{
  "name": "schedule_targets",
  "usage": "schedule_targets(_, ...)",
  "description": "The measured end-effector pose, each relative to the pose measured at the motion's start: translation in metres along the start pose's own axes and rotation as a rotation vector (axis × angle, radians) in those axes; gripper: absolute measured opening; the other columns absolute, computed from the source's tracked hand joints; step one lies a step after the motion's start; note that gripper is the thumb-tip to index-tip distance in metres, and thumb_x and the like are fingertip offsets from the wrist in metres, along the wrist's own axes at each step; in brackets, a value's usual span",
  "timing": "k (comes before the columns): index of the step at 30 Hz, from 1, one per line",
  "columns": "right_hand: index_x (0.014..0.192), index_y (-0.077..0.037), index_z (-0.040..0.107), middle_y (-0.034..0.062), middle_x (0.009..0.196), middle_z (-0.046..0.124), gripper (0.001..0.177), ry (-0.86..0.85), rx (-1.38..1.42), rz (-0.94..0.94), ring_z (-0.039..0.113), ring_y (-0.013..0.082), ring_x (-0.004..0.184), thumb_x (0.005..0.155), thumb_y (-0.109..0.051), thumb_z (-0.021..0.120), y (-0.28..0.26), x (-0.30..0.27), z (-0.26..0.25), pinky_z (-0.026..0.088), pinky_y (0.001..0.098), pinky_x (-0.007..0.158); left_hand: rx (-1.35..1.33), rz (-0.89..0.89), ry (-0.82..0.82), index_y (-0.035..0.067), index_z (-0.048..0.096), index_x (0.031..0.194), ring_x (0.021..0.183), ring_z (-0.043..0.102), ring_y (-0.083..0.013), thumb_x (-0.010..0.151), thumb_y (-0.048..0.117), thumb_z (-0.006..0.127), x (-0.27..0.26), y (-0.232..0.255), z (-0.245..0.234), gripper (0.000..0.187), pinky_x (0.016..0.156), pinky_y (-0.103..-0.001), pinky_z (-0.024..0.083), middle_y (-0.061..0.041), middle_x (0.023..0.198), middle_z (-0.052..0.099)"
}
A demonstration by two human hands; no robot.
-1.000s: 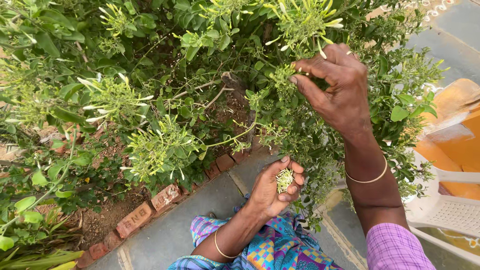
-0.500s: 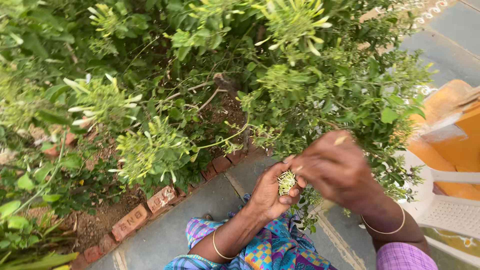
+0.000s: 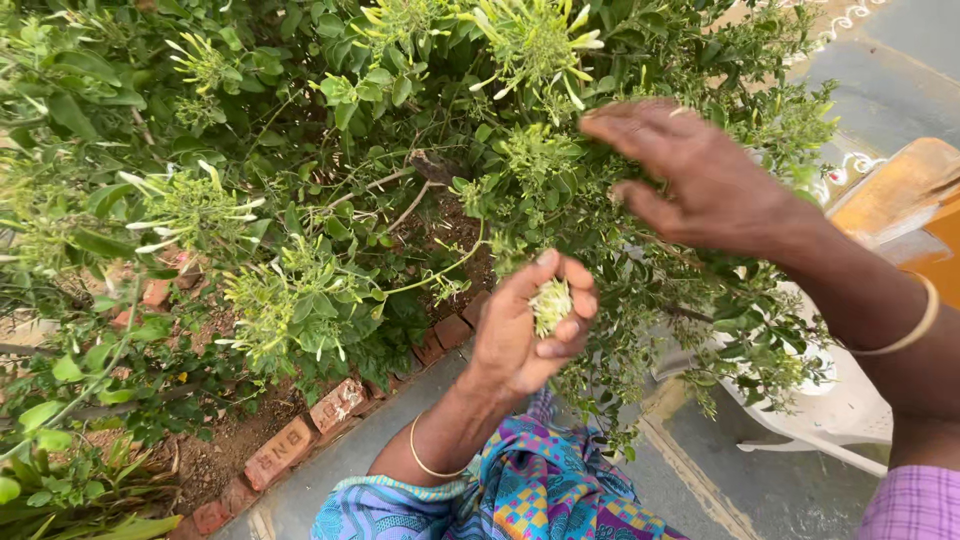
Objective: The person picks individual white jasmine flowers from a bush by hand, collecting them in their palm before placing them into a small white bowl on a chair.
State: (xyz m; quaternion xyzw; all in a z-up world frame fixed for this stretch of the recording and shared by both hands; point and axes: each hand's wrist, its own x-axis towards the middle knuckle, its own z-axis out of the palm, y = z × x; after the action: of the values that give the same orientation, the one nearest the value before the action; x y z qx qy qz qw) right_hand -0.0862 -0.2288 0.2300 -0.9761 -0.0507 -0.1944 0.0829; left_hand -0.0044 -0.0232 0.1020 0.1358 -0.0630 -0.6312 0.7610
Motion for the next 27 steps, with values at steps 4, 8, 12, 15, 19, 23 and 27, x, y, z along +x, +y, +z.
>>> schedule_targets(4,0.143,-0.008,0.051,0.0151,0.148,0.05,0.066,-0.175,-0.237,-0.142,0.04,0.0345,0.142,0.079,-0.011,0.067,-0.011,-0.003,0.033,0.032,0.0573,0.111,-0.033,0.092,-0.105,0.0,0.061,0.107,0.061,0.058,-0.0125,0.113,0.031,0.047,-0.011,0.027,0.023,0.035,0.043,-0.019,0.04,-0.013,0.087,0.066)
schedule_targets(8,0.141,-0.007,0.053,0.0117,0.15,0.05,0.064,-0.223,-0.274,-0.135,0.041,0.03,0.142,0.079,-0.011,0.067,-0.009,-0.026,0.049,0.035,0.0556,0.115,-0.05,0.195,-0.131,0.0,0.061,0.107,0.064,0.057,-0.0126,0.114,0.031,0.046,-0.004,0.039,0.024,0.035,0.044,-0.02,0.04,-0.014,0.088,0.066)
schedule_targets(12,0.137,-0.001,0.056,0.0167,0.148,0.052,0.056,-0.053,-0.123,-0.151,0.042,0.0338,0.145,0.083,-0.003,0.065,0.001,-0.039,0.055,0.039,0.0525,0.115,-0.047,0.159,-0.078,-0.004,0.062,0.119,0.064,0.056,-0.0127,0.113,0.03,0.046,0.037,0.026,0.013,0.038,0.044,-0.02,0.041,-0.011,0.089,0.065)
schedule_targets(15,0.13,0.0,0.06,0.0187,0.142,0.055,0.05,-0.018,-0.009,-0.143,0.045,0.0365,0.144,0.08,0.002,0.063,0.008,-0.044,0.051,0.041,0.0514,0.114,-0.066,0.218,-0.106,-0.005,0.059,0.132,0.069,0.057,-0.0112,0.114,0.026,0.048,0.064,0.013,-0.003,0.038,0.046,-0.019,0.042,-0.008,0.092,0.065)
schedule_targets(19,0.123,-0.001,0.066,0.0146,0.138,0.058,0.05,-0.074,-0.018,-0.149,0.05,0.0371,0.139,0.074,0.004,0.063,0.006,-0.038,0.04,0.041,0.0513,0.113,-0.16,0.316,-0.087,-0.004,0.056,0.137,0.076,0.06,-0.012,0.113,0.025,0.049,0.082,0.007,-0.025,0.038,0.052,-0.02,0.045,-0.009,0.1,0.068)
schedule_targets(23,0.111,-0.008,0.072,0.0131,0.125,0.065,0.04,-0.004,0.01,-0.2,0.063,0.0319,0.121,0.072,0.002,0.064,0.007,-0.025,0.023,0.05,0.0509,0.105,-0.201,0.387,-0.113,-0.005,0.05,0.144,0.108,0.066,-0.0248,0.11,0.023,0.049,0.084,0.005,-0.028,0.044,0.077,-0.028,0.058,-0.021,0.129,0.065)
schedule_targets(27,0.109,-0.008,0.075,0.0106,0.108,0.074,0.024,0.109,0.096,0.107,0.07,0.0194,0.082,0.089,0.0,0.064,0.026,0.002,0.007,0.056,0.0341,0.065,-0.202,0.412,-0.075,-0.006,0.044,0.147,0.139,0.051,-0.0389,0.106,0.021,0.049,0.082,0.005,-0.021,0.05,0.115,-0.044,0.05,-0.029,0.148,0.05)
